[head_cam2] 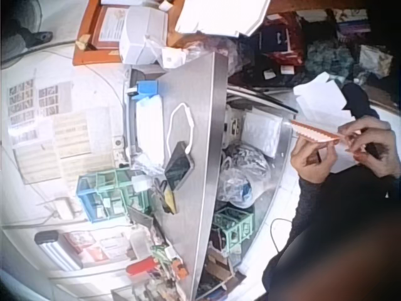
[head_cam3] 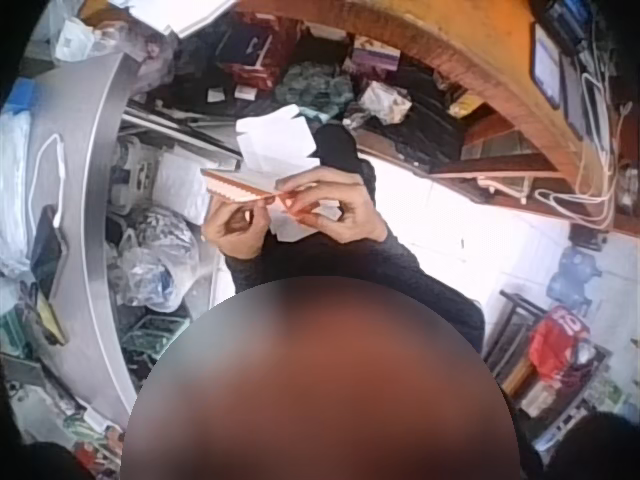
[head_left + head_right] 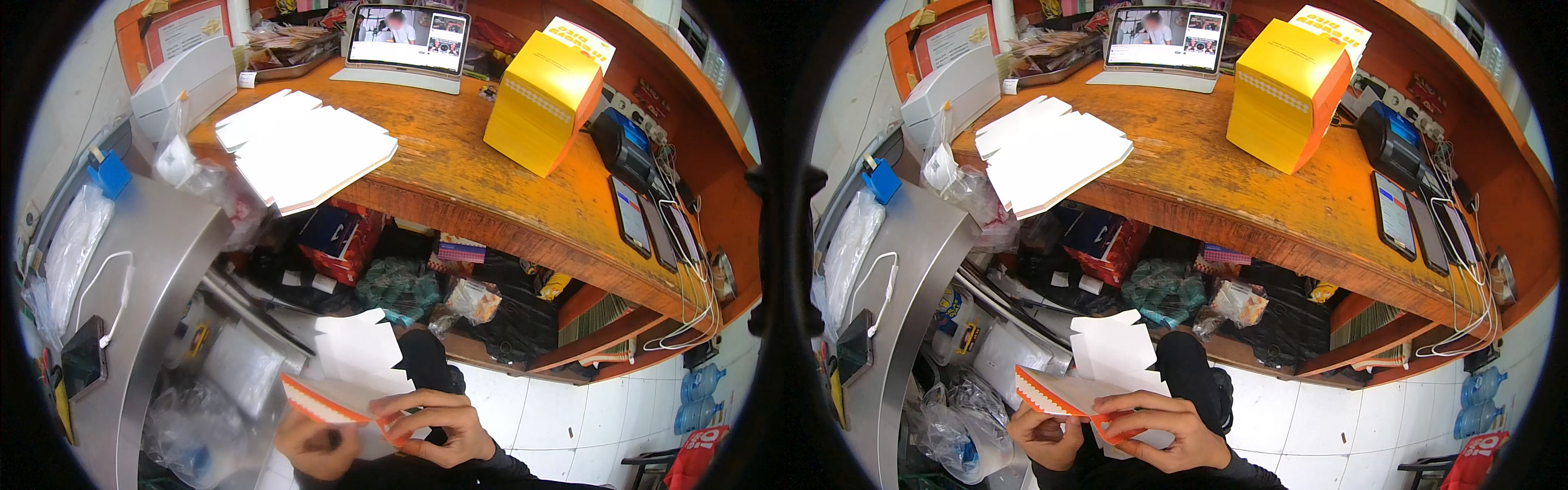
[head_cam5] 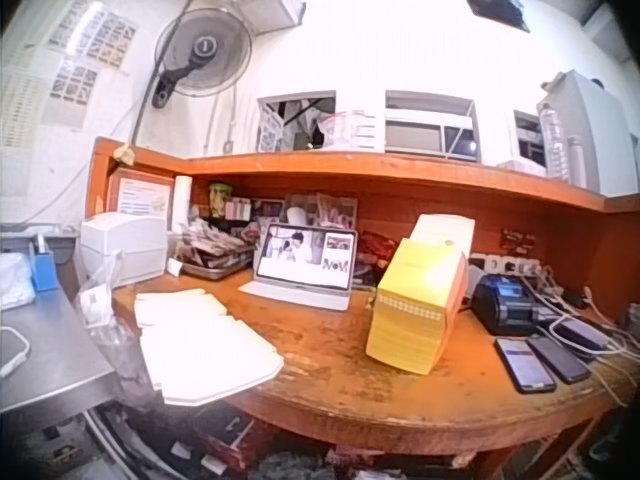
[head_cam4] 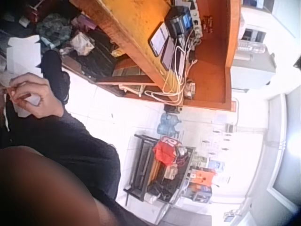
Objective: The person sits on the floor and folds flat cardboard pieces into small takeaway boxes, then stacks the finished boxes on a nearby counter. The person handles each box one at a time, folding edges and locking tabs to form the container.
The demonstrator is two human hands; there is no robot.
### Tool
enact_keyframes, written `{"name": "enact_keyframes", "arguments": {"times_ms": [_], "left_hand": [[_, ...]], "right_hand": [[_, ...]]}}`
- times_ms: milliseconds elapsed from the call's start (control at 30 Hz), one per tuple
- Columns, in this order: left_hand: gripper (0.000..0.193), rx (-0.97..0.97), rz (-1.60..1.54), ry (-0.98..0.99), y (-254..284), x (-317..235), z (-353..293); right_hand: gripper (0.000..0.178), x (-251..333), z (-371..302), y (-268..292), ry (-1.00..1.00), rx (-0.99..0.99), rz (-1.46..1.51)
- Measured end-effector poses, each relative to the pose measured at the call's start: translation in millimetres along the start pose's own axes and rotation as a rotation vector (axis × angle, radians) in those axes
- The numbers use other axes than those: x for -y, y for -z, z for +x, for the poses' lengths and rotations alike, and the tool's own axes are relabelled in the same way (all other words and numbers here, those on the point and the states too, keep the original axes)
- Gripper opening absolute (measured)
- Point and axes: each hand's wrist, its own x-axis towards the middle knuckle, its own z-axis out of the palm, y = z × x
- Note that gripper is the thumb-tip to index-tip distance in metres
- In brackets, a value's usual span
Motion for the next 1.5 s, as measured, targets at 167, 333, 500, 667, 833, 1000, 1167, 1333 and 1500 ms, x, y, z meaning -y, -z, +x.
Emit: {"name": "enact_keyframes", "arguments": {"times_ms": [167,333,500,667,833,1000,1167,1333,1500], "left_hand": [[0.014,-0.044,0.098,-0.023,-5.1,-5.5,1.6],[0.013,-0.13,0.063,-0.003,-20.6,-7.8,-5.2],[0.017,-0.149,-0.005,0.079,-29.9,-11.2,-11.0],[0.021,-0.129,0.031,0.018,-27.7,-10.4,-4.9],[0.016,-0.156,-0.138,0.197,-18.7,-11.6,-6.0],[0.022,-0.063,-0.145,0.307,-15.2,-16.4,-3.6],[0.051,-0.109,0.446,-0.104,-19.6,-23.6,11.1],[0.071,0.068,0.351,-0.012,-21.5,-18.8,17.6],[0.055,0.08,0.538,-0.184,-9.7,-9.5,11.6]], "right_hand": [[0.02,-4.3,2.0,-9.0,0.086,-0.089,-0.054],[0.025,-10.8,-0.7,-17.6,0.097,-0.181,-0.219],[0.023,-15.9,1.2,-22.8,0.077,-0.293,-0.255],[0.022,-10.4,3.2,-26.4,0.162,-0.236,-0.522],[0.021,-12.3,6.3,-20.1,0.074,-0.127,-0.45],[0.02,-21.4,2.6,-0.7,0.16,-0.072,-0.556],[0.016,-19.1,-5.2,5.1,0.009,-0.397,-0.486],[0.039,-7.6,0.3,7.0,-0.216,-0.555,0.046],[0.075,3.0,0.6,24.6,-0.136,-0.117,-0.495]]}}
